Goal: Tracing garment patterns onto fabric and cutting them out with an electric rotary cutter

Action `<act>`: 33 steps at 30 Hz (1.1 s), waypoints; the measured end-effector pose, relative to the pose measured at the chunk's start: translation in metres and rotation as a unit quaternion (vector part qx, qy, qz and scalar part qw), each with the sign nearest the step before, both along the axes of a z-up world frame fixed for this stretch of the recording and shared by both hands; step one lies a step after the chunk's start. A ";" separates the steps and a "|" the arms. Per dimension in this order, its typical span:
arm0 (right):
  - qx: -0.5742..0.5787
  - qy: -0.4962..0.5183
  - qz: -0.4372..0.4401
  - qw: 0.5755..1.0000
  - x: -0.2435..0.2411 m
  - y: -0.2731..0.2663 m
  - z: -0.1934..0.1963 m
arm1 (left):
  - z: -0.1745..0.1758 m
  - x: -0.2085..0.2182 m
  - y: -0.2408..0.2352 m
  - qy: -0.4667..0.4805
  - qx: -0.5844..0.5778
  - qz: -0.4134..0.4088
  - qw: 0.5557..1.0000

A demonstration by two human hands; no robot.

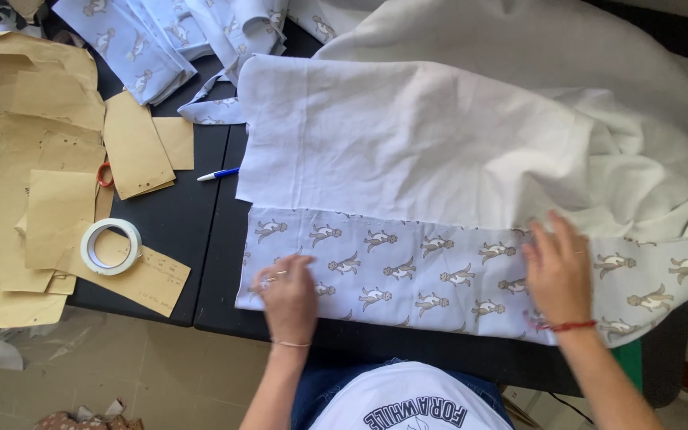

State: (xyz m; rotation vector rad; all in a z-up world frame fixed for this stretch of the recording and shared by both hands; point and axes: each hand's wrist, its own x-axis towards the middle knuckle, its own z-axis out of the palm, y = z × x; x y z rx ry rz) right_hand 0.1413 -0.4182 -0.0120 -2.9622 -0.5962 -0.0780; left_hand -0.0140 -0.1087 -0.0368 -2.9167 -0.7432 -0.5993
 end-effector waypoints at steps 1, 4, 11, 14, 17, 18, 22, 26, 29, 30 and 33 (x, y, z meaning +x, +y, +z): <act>0.066 -0.033 0.075 0.994 -0.019 0.019 -0.003 | -0.010 0.010 -0.020 -0.026 -0.088 -0.097 0.991; 0.102 -0.025 0.193 0.976 -0.066 0.069 -0.018 | -0.024 0.026 -0.069 0.001 -0.182 -0.266 0.947; 0.004 0.069 0.058 0.996 -0.080 0.036 -0.034 | -0.015 -0.005 -0.024 0.139 -0.102 -0.179 0.969; -0.006 0.206 -0.040 0.978 -0.077 0.025 -0.050 | -0.024 -0.035 0.017 0.103 -0.095 -0.042 0.989; 0.108 0.127 0.088 0.982 -0.077 0.078 -0.034 | -0.018 -0.060 0.041 0.052 -0.171 0.022 0.984; 0.114 0.124 0.097 0.981 -0.072 0.112 -0.023 | -0.013 -0.066 0.044 0.046 -0.164 0.030 0.985; 0.243 0.054 0.327 0.912 -0.066 0.236 0.001 | 0.010 -0.087 0.071 -0.137 -0.267 0.038 0.953; 0.184 -0.054 0.354 0.915 -0.052 0.350 -0.026 | 0.011 -0.110 0.137 -0.191 -0.271 0.026 0.943; 0.040 -0.129 0.286 0.949 -0.032 0.402 -0.068 | 0.028 -0.121 0.211 -0.210 -0.248 0.027 0.945; 0.045 -0.130 0.291 0.947 -0.024 0.422 -0.066 | 0.025 -0.125 0.239 -0.212 -0.243 0.032 0.946; 0.032 -0.169 0.339 0.925 -0.016 0.433 -0.073 | 0.018 -0.145 0.308 -0.227 -0.271 0.091 0.931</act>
